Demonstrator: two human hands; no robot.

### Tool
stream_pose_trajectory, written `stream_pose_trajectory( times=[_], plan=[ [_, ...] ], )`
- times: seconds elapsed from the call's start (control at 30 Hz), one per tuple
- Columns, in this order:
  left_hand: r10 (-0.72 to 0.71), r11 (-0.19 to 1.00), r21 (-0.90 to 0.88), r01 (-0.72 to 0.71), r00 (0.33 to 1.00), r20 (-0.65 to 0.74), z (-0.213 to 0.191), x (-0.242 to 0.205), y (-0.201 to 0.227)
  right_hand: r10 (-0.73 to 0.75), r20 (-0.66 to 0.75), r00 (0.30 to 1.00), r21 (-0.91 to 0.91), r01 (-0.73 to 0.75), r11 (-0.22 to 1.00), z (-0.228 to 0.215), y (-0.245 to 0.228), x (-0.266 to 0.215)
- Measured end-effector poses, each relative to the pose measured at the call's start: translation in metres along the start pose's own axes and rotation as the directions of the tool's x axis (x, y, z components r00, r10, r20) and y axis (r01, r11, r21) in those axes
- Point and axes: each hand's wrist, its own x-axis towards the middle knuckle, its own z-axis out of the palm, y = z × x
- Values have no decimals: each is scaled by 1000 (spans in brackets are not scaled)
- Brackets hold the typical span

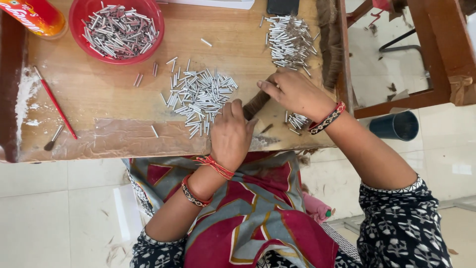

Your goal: Assembling metal ferrules with bristles for brush manufacturing.

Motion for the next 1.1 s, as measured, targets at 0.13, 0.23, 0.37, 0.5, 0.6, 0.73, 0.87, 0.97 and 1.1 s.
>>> stream_pose_trajectory(
  times=[0.13,0.23,0.37,0.5,0.6,0.73,0.87,0.97,1.1],
  plan=[
    [-41,999,-16,42,998,48,4,5,0,-274,-67,959,57,278,959,6,24,10],
    [18,1000,11,-18,1000,-1,11,16,-7,-258,14,966,42,257,965,14,39,12],
    [89,995,35,-89,996,8,14,42,-23,-96,19,995,150,92,984,31,55,1],
    [257,965,-84,-248,958,129,16,74,-36,90,113,990,451,-131,883,49,62,-20],
    [336,941,-120,-315,908,250,20,86,-38,143,169,975,664,-220,715,53,56,-42],
    [428,900,-217,-378,860,276,22,89,-29,-8,-162,987,360,67,930,25,21,-83],
    [447,880,-323,-349,839,311,17,83,-24,-136,-225,965,133,169,977,30,6,-106],
    [403,883,-361,-300,879,254,19,71,-26,-241,-264,934,35,259,965,51,11,-108],
    [181,875,-466,-129,981,67,30,42,-24,-281,-288,916,-49,278,959,62,13,-103]
  ],
)
